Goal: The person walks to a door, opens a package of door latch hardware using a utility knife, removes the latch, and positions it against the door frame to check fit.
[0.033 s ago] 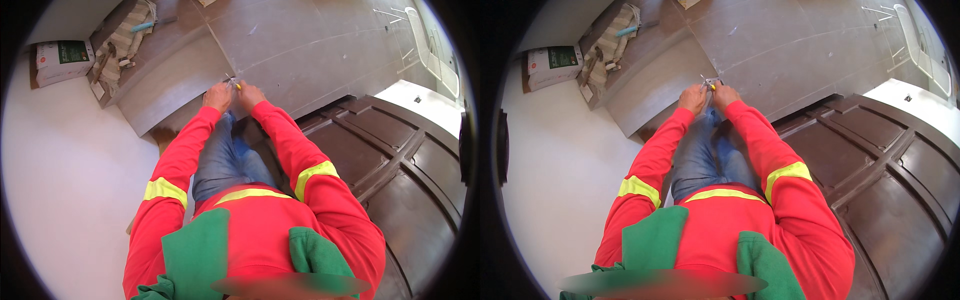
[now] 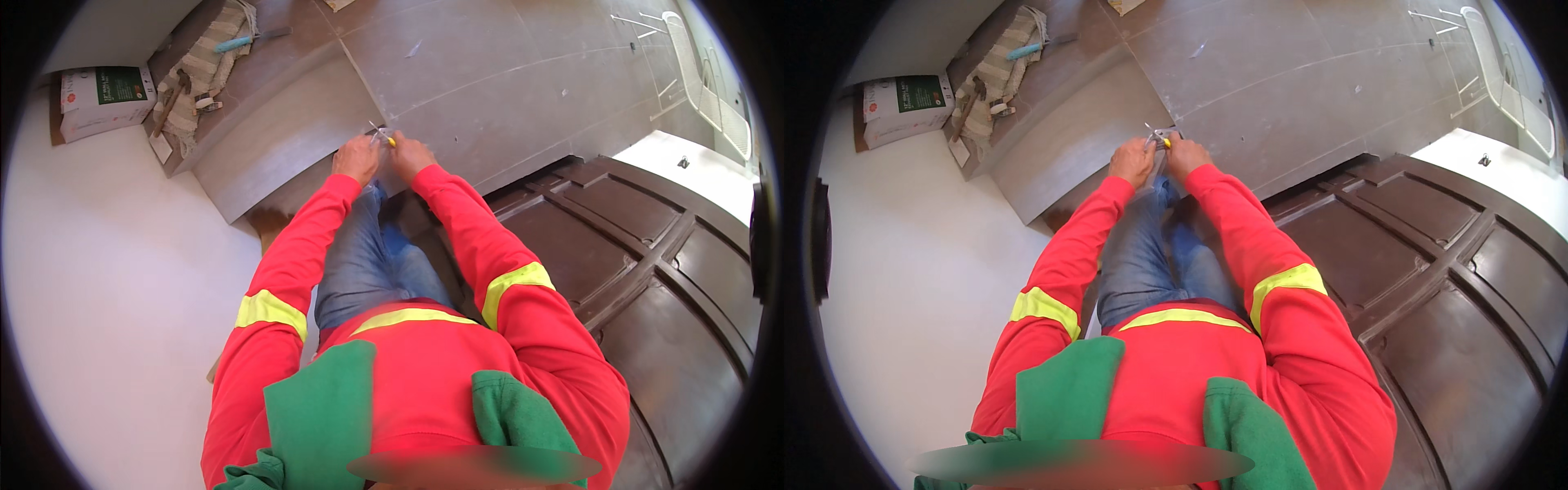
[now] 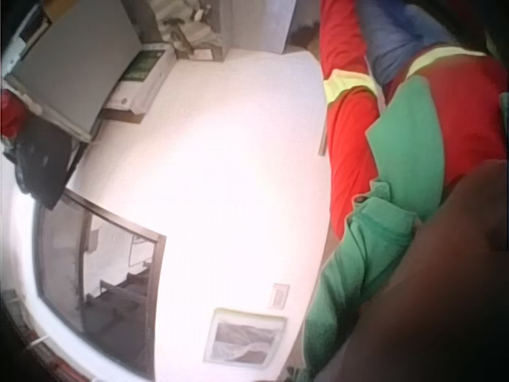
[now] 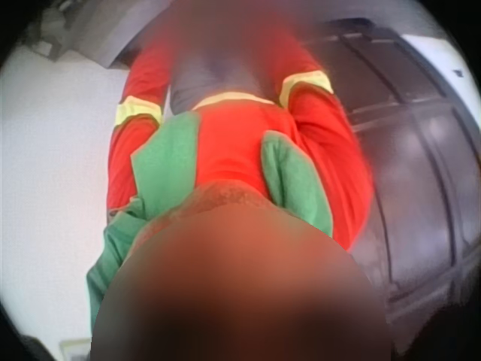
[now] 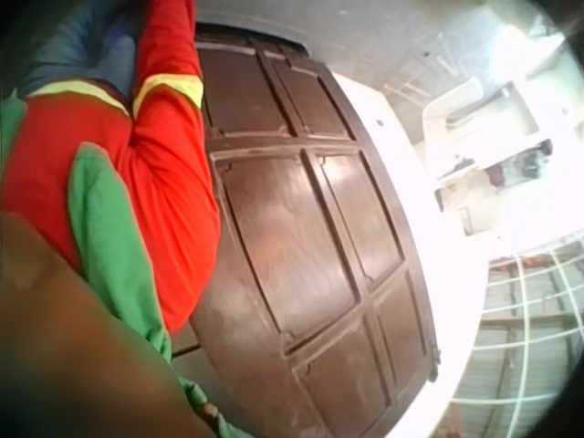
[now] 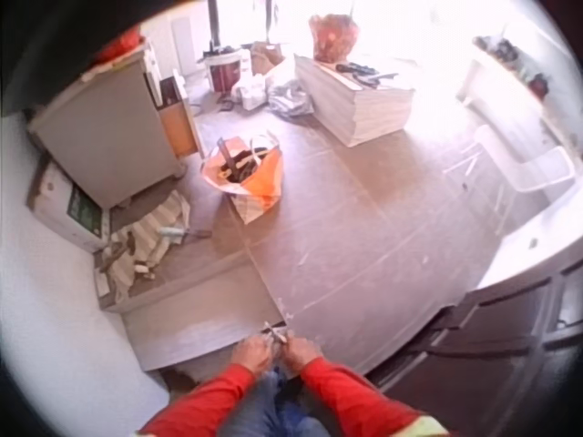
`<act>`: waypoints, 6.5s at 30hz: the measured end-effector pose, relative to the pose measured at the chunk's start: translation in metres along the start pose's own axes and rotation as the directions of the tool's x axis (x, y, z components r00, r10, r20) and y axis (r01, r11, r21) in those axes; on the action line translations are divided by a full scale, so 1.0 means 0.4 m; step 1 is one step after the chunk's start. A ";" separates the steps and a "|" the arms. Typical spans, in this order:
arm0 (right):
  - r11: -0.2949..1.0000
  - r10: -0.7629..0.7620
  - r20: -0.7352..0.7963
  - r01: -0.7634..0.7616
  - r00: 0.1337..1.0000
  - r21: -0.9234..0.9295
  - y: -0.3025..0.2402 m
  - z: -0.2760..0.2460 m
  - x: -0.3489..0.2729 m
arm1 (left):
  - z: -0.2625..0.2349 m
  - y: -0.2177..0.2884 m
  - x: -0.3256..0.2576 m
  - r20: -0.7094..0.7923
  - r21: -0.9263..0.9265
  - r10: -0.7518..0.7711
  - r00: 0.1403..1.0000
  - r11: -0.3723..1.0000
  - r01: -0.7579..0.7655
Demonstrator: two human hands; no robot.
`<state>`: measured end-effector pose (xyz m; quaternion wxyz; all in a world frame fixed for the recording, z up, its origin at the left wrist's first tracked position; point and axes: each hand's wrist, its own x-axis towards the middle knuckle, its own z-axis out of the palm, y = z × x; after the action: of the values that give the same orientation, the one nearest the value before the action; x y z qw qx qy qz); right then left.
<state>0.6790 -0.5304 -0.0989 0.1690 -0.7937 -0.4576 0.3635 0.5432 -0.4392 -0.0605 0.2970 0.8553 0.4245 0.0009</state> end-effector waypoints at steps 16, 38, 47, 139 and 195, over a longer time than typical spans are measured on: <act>0.973 -0.197 -0.065 0.203 0.978 0.111 0.024 -0.002 0.007 | -0.023 0.022 -0.014 0.003 -0.049 -0.018 1.000 0.999 0.018; 0.911 0.403 0.098 -0.388 0.910 -0.137 0.284 0.011 -0.130 | -0.107 -0.059 -0.015 -0.035 -0.073 -0.175 0.984 0.982 0.173; 0.963 -0.260 0.013 0.258 0.966 0.079 0.074 -0.028 0.102 | -0.051 0.007 0.035 -0.095 -0.115 -0.007 0.995 0.993 -0.004; 0.481 0.337 -0.204 0.018 0.919 0.877 0.329 0.071 0.173 | 0.465 -0.042 0.234 0.171 -0.766 -0.073 0.982 0.617 0.180; 0.976 0.020 -0.424 0.074 0.905 0.203 0.362 0.006 0.144 | 0.368 0.048 0.346 0.178 -0.577 0.143 0.974 0.817 -0.015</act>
<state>0.7830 -0.5575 -0.2118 0.3541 -0.8242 -0.3792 0.2272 0.6831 -0.4223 -0.2066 0.5831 0.7387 0.3344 0.0490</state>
